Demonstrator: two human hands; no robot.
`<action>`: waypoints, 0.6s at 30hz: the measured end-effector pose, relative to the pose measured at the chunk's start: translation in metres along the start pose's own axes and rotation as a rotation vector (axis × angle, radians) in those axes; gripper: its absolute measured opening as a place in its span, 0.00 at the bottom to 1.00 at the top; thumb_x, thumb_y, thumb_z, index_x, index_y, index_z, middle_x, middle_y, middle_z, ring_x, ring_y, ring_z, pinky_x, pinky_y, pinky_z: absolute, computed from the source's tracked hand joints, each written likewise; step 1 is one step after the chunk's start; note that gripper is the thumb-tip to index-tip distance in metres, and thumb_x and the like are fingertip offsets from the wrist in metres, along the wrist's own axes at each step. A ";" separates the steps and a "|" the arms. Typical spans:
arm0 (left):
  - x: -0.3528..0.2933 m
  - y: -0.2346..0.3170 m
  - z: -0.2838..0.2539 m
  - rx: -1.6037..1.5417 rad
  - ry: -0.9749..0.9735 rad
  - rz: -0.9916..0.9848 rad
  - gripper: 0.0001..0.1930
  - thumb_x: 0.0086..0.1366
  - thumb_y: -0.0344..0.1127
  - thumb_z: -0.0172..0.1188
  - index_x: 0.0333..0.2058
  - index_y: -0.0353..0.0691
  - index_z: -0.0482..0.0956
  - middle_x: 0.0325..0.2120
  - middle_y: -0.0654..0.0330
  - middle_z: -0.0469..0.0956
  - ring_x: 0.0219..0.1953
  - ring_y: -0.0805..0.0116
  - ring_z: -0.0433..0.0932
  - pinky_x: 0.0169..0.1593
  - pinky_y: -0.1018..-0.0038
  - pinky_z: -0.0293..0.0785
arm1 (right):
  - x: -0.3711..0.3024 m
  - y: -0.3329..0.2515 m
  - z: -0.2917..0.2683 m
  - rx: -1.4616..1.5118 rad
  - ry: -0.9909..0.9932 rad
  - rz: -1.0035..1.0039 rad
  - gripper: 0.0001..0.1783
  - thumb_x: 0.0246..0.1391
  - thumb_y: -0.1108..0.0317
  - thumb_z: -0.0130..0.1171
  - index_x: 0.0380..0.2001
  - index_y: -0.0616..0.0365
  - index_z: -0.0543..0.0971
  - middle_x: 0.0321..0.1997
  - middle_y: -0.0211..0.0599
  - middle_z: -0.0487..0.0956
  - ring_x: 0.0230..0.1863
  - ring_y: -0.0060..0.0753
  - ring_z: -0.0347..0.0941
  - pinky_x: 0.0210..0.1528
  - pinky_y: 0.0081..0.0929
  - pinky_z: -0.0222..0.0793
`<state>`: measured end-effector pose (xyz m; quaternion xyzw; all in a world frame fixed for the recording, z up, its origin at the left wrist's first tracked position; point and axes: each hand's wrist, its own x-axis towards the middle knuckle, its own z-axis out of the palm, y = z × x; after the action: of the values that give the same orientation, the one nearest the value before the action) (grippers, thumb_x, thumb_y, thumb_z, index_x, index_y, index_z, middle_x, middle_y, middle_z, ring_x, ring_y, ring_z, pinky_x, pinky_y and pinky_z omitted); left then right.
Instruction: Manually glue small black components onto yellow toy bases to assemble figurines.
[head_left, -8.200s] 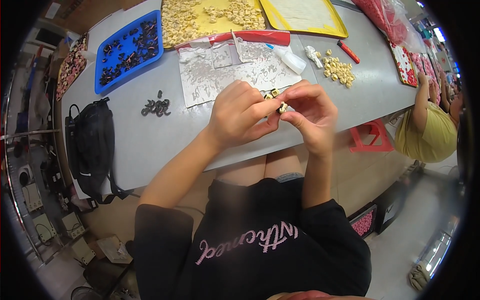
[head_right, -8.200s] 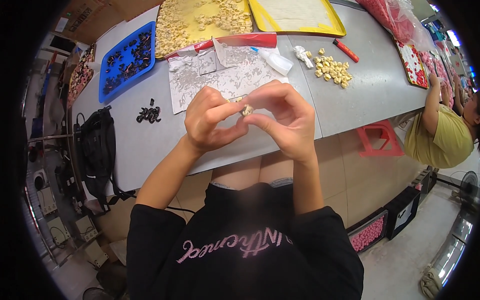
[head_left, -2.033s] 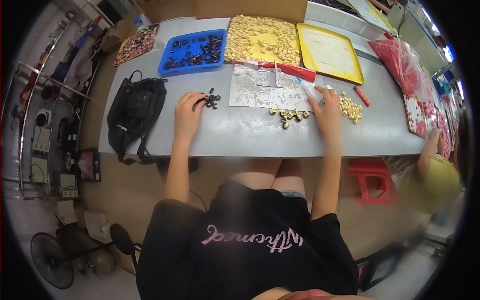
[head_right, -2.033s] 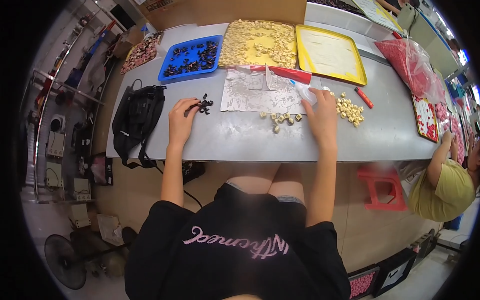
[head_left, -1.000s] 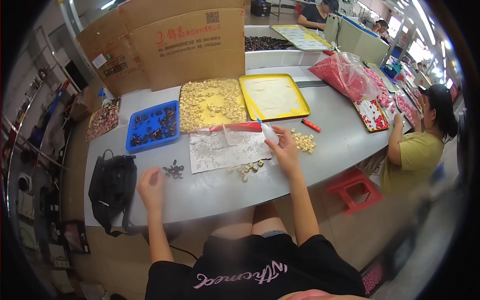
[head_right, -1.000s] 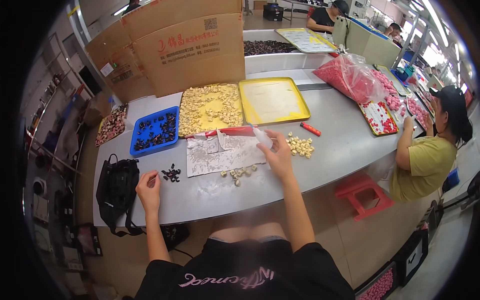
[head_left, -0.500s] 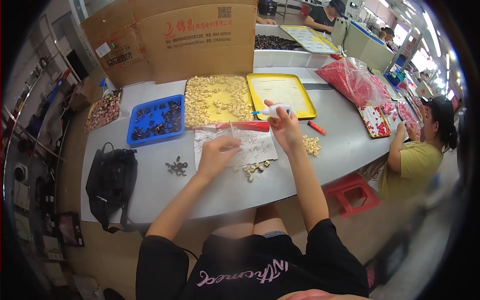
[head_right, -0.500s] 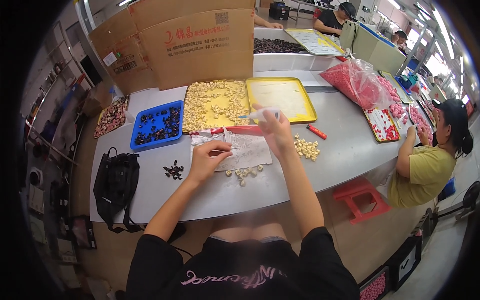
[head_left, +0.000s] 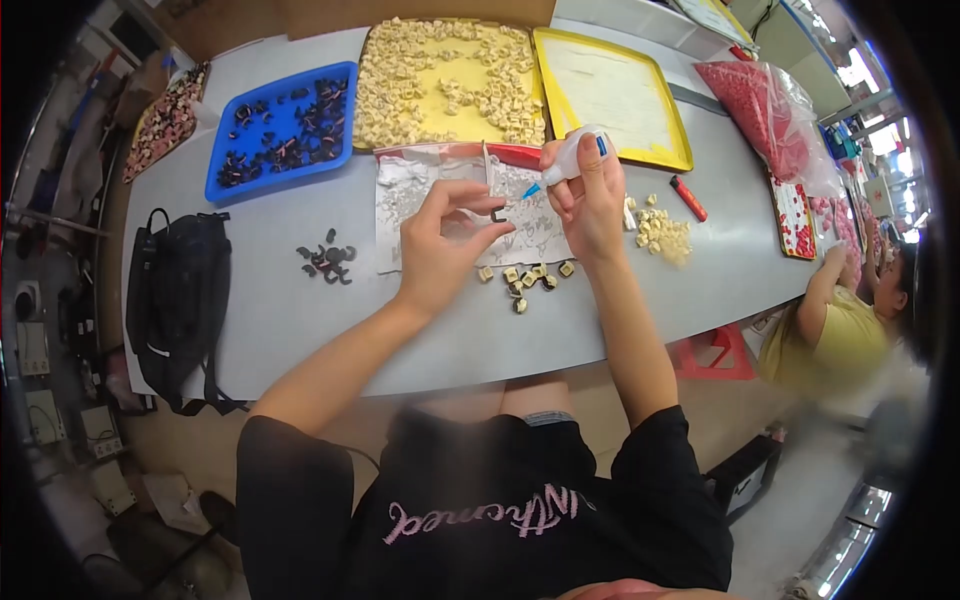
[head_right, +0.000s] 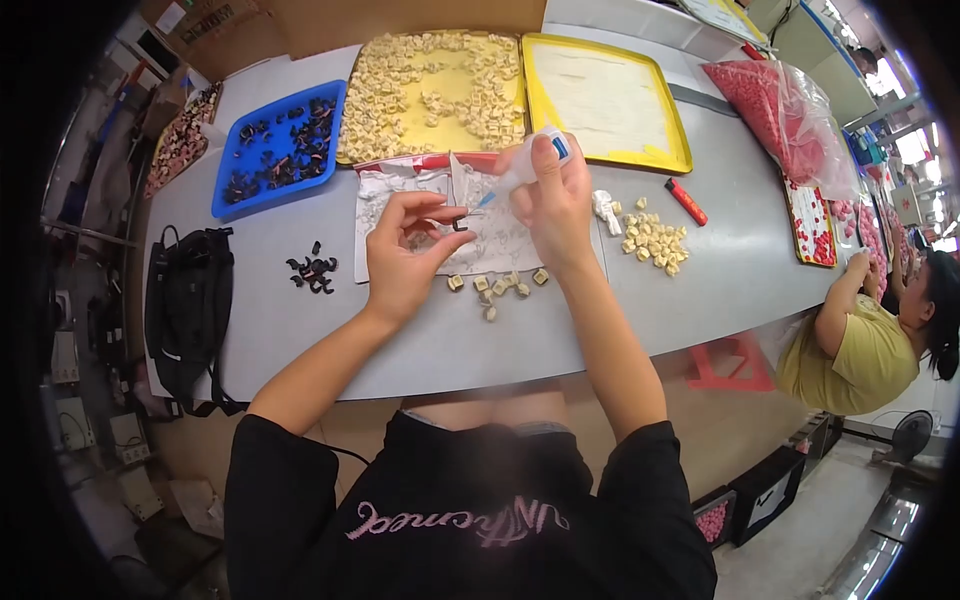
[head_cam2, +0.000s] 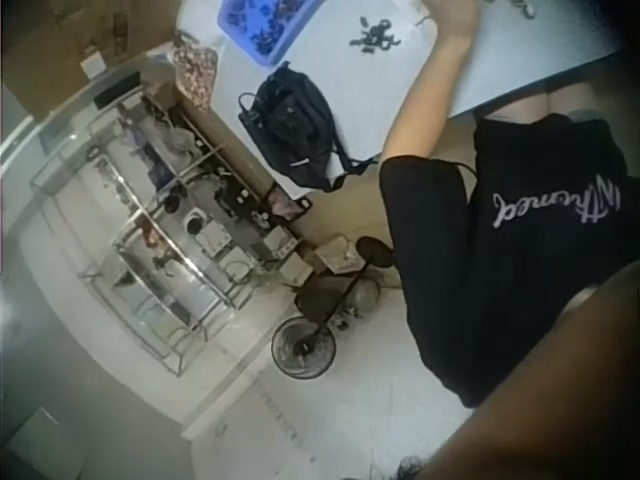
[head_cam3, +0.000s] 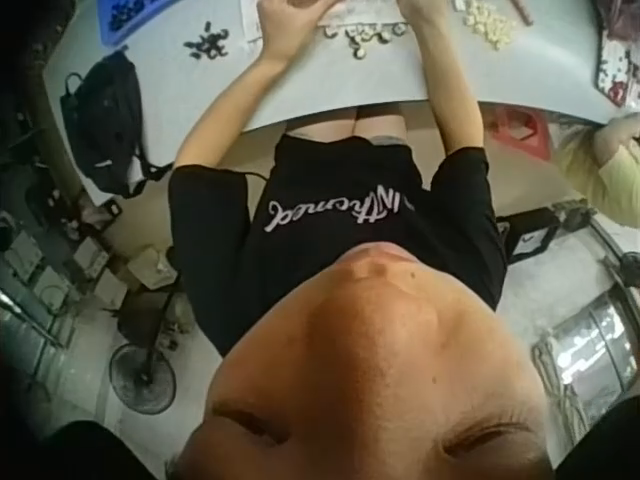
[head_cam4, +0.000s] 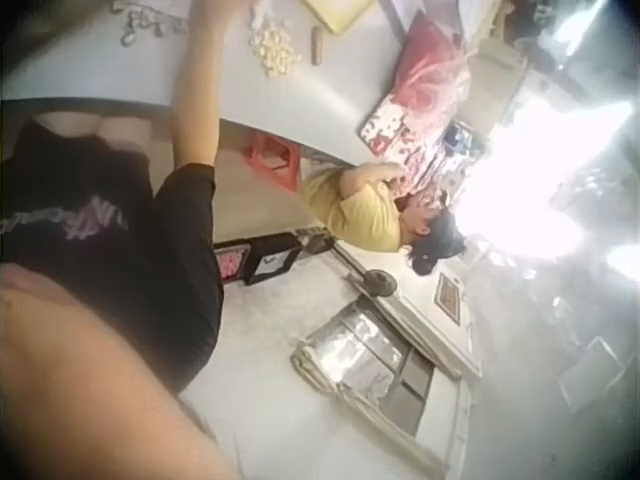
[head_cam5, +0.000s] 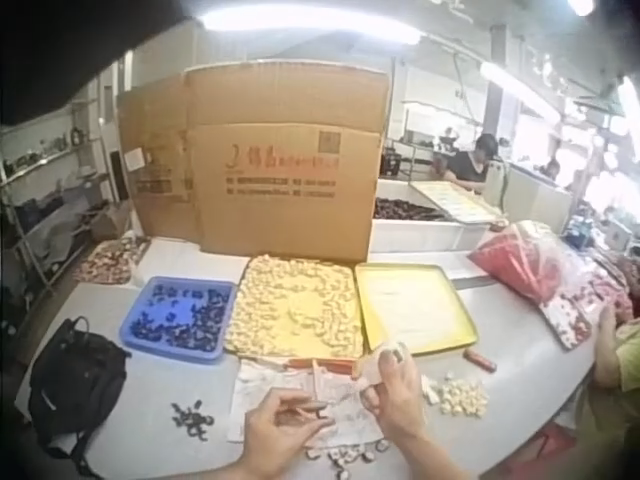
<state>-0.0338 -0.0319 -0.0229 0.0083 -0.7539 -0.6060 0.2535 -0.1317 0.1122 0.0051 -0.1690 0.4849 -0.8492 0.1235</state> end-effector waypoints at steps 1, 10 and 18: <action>-0.002 -0.001 0.000 0.000 -0.001 -0.014 0.21 0.48 0.28 0.72 0.39 0.38 0.72 0.35 0.60 0.81 0.39 0.70 0.82 0.37 0.78 0.74 | -0.002 0.002 0.000 -0.032 -0.006 0.000 0.18 0.64 0.51 0.46 0.36 0.56 0.65 0.30 0.37 0.76 0.13 0.12 0.54 0.13 0.13 0.46; -0.007 -0.002 0.000 0.029 0.041 0.079 0.22 0.48 0.30 0.73 0.38 0.40 0.70 0.33 0.62 0.81 0.39 0.71 0.82 0.37 0.78 0.71 | -0.007 0.001 0.005 -0.127 -0.039 -0.013 0.19 0.63 0.52 0.49 0.37 0.58 0.62 0.29 0.43 0.76 0.11 0.14 0.56 0.11 0.13 0.49; -0.004 0.000 -0.001 0.090 -0.017 0.050 0.25 0.47 0.26 0.72 0.39 0.38 0.66 0.34 0.57 0.79 0.41 0.68 0.80 0.45 0.75 0.72 | -0.005 0.001 0.003 -0.150 -0.059 -0.026 0.18 0.64 0.53 0.48 0.37 0.59 0.62 0.29 0.44 0.77 0.10 0.13 0.56 0.11 0.13 0.50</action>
<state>-0.0292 -0.0315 -0.0239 -0.0045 -0.7826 -0.5649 0.2615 -0.1255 0.1110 0.0051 -0.2092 0.5409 -0.8067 0.1136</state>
